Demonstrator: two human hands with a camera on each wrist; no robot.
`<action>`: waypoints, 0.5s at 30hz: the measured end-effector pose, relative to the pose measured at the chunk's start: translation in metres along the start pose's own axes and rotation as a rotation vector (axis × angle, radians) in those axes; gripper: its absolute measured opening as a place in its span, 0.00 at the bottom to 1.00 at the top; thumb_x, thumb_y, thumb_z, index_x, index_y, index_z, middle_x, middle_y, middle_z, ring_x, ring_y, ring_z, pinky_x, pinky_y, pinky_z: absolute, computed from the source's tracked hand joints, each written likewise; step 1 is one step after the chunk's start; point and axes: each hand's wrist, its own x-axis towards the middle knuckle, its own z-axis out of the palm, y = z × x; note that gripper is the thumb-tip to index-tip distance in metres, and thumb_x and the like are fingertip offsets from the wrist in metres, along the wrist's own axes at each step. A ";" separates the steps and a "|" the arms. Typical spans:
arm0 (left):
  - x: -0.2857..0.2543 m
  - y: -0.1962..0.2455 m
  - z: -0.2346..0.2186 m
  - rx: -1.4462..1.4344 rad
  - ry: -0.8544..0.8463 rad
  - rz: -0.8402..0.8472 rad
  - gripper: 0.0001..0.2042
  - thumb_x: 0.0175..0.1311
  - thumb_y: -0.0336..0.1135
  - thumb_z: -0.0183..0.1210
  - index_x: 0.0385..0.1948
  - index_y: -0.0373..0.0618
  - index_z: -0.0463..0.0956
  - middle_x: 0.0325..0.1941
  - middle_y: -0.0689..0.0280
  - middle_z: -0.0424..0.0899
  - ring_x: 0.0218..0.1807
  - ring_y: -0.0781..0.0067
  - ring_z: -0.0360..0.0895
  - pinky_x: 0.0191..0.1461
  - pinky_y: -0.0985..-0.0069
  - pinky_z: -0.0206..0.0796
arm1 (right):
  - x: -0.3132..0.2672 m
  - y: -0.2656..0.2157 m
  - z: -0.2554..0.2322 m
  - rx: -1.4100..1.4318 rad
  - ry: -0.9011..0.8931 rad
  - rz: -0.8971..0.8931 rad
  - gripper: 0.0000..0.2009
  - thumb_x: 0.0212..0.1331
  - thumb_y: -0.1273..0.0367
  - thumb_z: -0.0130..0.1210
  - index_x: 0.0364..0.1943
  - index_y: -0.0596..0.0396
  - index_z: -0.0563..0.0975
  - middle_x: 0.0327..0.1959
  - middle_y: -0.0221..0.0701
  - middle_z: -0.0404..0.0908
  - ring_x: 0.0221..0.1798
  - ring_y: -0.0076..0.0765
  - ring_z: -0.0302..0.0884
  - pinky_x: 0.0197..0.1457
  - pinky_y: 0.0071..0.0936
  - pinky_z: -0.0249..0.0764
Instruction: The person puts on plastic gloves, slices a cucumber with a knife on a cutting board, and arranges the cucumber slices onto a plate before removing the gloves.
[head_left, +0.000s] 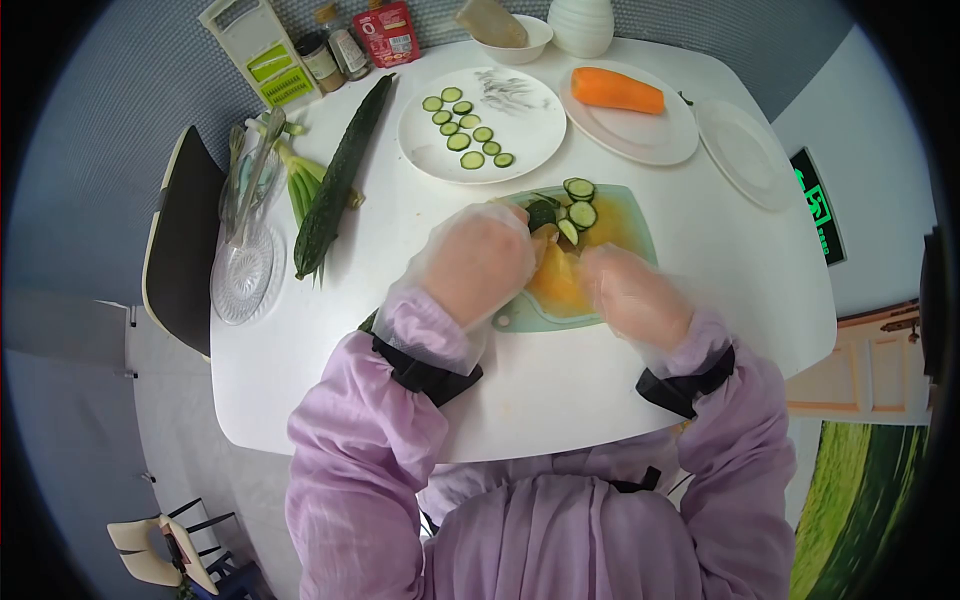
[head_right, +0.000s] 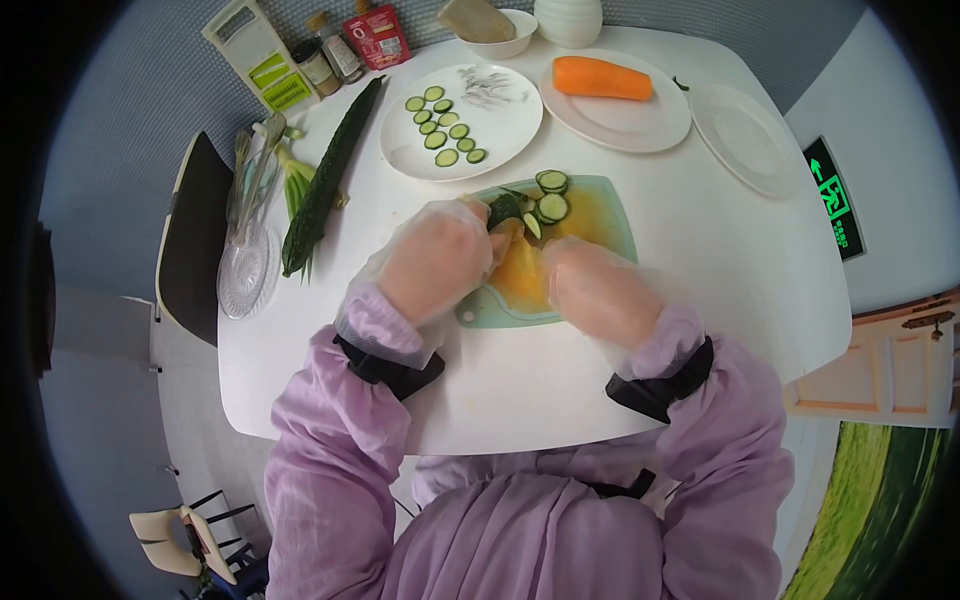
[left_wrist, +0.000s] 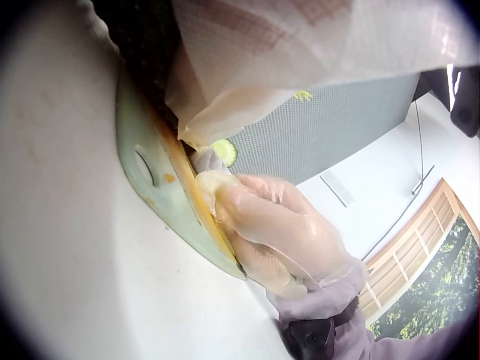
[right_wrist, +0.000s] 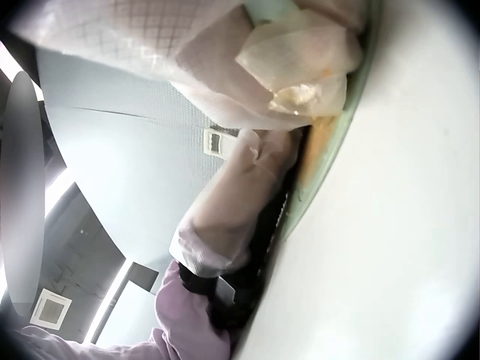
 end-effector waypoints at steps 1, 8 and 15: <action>0.000 0.001 -0.001 0.014 0.002 -0.001 0.16 0.60 0.39 0.52 0.16 0.38 0.70 0.20 0.60 0.71 0.25 0.59 0.72 0.31 0.66 0.65 | 0.000 0.001 0.000 -0.001 0.000 0.000 0.07 0.59 0.71 0.47 0.28 0.61 0.68 0.26 0.44 0.68 0.30 0.52 0.64 0.36 0.38 0.63; 0.000 0.000 -0.003 0.058 0.091 0.081 0.16 0.61 0.40 0.52 0.17 0.39 0.70 0.18 0.61 0.70 0.24 0.60 0.71 0.30 0.66 0.64 | 0.000 -0.005 -0.004 -0.086 -0.048 0.121 0.07 0.59 0.71 0.46 0.29 0.61 0.70 0.28 0.44 0.70 0.32 0.52 0.67 0.37 0.40 0.64; -0.007 0.002 -0.010 -0.009 0.139 -0.011 0.14 0.60 0.38 0.52 0.17 0.40 0.69 0.18 0.60 0.70 0.23 0.59 0.70 0.30 0.66 0.63 | -0.008 0.004 -0.005 0.019 0.039 0.037 0.06 0.61 0.72 0.46 0.31 0.61 0.69 0.28 0.43 0.68 0.32 0.48 0.66 0.37 0.37 0.64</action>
